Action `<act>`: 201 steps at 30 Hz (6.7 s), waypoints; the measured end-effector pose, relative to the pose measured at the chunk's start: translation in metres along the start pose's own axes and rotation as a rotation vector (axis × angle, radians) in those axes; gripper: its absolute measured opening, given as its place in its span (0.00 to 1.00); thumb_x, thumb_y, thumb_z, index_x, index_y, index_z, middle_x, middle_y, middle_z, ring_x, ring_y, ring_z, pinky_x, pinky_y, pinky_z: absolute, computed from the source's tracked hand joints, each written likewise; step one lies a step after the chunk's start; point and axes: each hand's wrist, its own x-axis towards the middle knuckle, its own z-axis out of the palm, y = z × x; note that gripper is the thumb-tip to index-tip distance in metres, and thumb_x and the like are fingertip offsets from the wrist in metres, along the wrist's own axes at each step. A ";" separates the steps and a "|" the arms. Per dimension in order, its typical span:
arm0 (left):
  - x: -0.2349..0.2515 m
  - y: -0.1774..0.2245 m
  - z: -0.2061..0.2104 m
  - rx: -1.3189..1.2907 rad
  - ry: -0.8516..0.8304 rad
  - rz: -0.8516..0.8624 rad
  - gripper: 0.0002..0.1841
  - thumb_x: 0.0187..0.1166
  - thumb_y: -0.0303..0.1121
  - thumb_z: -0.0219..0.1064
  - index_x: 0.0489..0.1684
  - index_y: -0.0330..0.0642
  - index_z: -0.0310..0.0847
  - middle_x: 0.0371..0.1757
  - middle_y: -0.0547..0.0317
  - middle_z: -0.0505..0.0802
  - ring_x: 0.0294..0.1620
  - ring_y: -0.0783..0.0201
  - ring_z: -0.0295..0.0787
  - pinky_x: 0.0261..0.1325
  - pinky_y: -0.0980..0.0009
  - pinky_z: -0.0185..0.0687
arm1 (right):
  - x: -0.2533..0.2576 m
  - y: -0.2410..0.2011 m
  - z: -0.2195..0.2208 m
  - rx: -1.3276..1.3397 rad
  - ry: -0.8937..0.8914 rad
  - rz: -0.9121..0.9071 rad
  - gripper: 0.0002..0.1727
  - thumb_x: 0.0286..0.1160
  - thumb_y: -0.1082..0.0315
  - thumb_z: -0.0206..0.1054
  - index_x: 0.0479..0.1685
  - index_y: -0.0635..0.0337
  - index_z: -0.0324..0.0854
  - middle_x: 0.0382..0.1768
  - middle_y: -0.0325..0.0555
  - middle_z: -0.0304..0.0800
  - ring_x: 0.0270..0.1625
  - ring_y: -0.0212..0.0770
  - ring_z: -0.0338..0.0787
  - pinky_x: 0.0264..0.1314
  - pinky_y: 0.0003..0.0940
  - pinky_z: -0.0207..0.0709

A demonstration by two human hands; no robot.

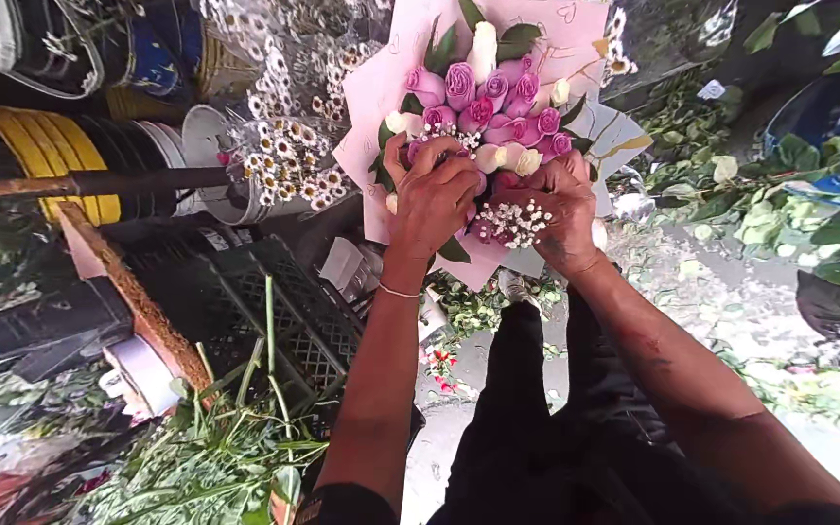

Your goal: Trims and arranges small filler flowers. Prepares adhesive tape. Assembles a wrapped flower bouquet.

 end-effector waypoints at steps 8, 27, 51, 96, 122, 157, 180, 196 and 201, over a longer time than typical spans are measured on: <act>0.002 -0.010 -0.010 -0.025 0.001 0.016 0.10 0.67 0.23 0.69 0.37 0.48 0.96 0.52 0.65 0.97 0.73 0.50 0.82 0.83 0.33 0.42 | 0.047 0.004 0.012 -0.042 -0.189 -0.200 0.06 0.62 0.75 0.70 0.27 0.61 0.93 0.28 0.52 0.89 0.38 0.55 0.84 0.44 0.48 0.70; 0.017 0.000 -0.001 -0.019 -0.055 0.029 0.08 0.78 0.30 0.68 0.36 0.49 0.96 0.51 0.65 0.97 0.76 0.50 0.79 0.85 0.34 0.38 | 0.035 0.006 0.032 -0.665 -0.444 0.186 0.07 0.67 0.79 0.65 0.33 0.66 0.90 0.50 0.67 0.87 0.57 0.70 0.83 0.52 0.65 0.68; 0.016 0.012 -0.001 -0.053 -0.078 0.038 0.07 0.77 0.32 0.71 0.40 0.50 0.97 0.52 0.64 0.97 0.74 0.50 0.81 0.84 0.34 0.42 | 0.034 -0.017 -0.027 -0.448 -0.238 0.251 0.12 0.76 0.73 0.65 0.42 0.49 0.95 0.41 0.55 0.87 0.51 0.61 0.81 0.54 0.59 0.63; -0.520 0.408 -0.173 -0.461 1.282 -1.301 0.10 0.79 0.34 0.72 0.43 0.36 0.94 0.47 0.51 0.96 0.47 0.67 0.93 0.56 0.68 0.89 | -0.137 -0.532 0.129 -0.127 -1.199 -0.776 0.23 0.90 0.57 0.56 0.60 0.70 0.84 0.57 0.73 0.87 0.64 0.72 0.85 0.66 0.72 0.74; -0.521 0.322 -0.287 -0.776 1.818 -0.412 0.13 0.75 0.22 0.72 0.56 0.30 0.87 0.52 0.56 0.95 0.41 0.70 0.91 0.46 0.72 0.90 | -0.152 -0.457 0.053 0.443 -0.744 -0.716 0.21 0.89 0.63 0.59 0.45 0.75 0.88 0.39 0.60 0.91 0.45 0.35 0.90 0.55 0.25 0.80; -0.580 0.353 -0.257 -0.577 2.140 -0.685 0.05 0.76 0.17 0.68 0.42 0.28 0.89 0.34 0.52 0.96 0.28 0.67 0.92 0.37 0.72 0.92 | -0.227 -0.607 0.077 0.227 -1.196 -0.995 0.22 0.89 0.49 0.56 0.55 0.54 0.89 0.52 0.50 0.91 0.62 0.55 0.84 0.66 0.62 0.63; -0.555 0.362 -0.234 -0.177 1.892 -0.949 0.04 0.72 0.19 0.72 0.39 0.26 0.90 0.32 0.53 0.95 0.22 0.73 0.88 0.27 0.78 0.87 | -0.197 -0.599 0.166 0.395 -0.918 -0.933 0.19 0.92 0.62 0.55 0.53 0.71 0.83 0.49 0.66 0.85 0.55 0.62 0.86 0.61 0.60 0.71; -0.564 0.383 -0.275 -0.483 1.617 -1.035 0.08 0.83 0.24 0.63 0.42 0.27 0.87 0.29 0.59 0.93 0.21 0.73 0.88 0.27 0.77 0.88 | -0.220 -0.629 0.049 0.522 -1.363 -0.957 0.23 0.80 0.42 0.65 0.51 0.49 0.94 0.51 0.40 0.95 0.59 0.38 0.88 0.68 0.44 0.73; -0.546 0.378 -0.290 -0.591 1.398 -1.007 0.08 0.78 0.26 0.71 0.46 0.28 0.88 0.37 0.56 0.94 0.26 0.71 0.90 0.32 0.75 0.91 | -0.210 -0.606 0.033 0.602 -1.146 -0.837 0.09 0.77 0.60 0.72 0.39 0.51 0.96 0.39 0.39 0.96 0.50 0.33 0.90 0.66 0.38 0.74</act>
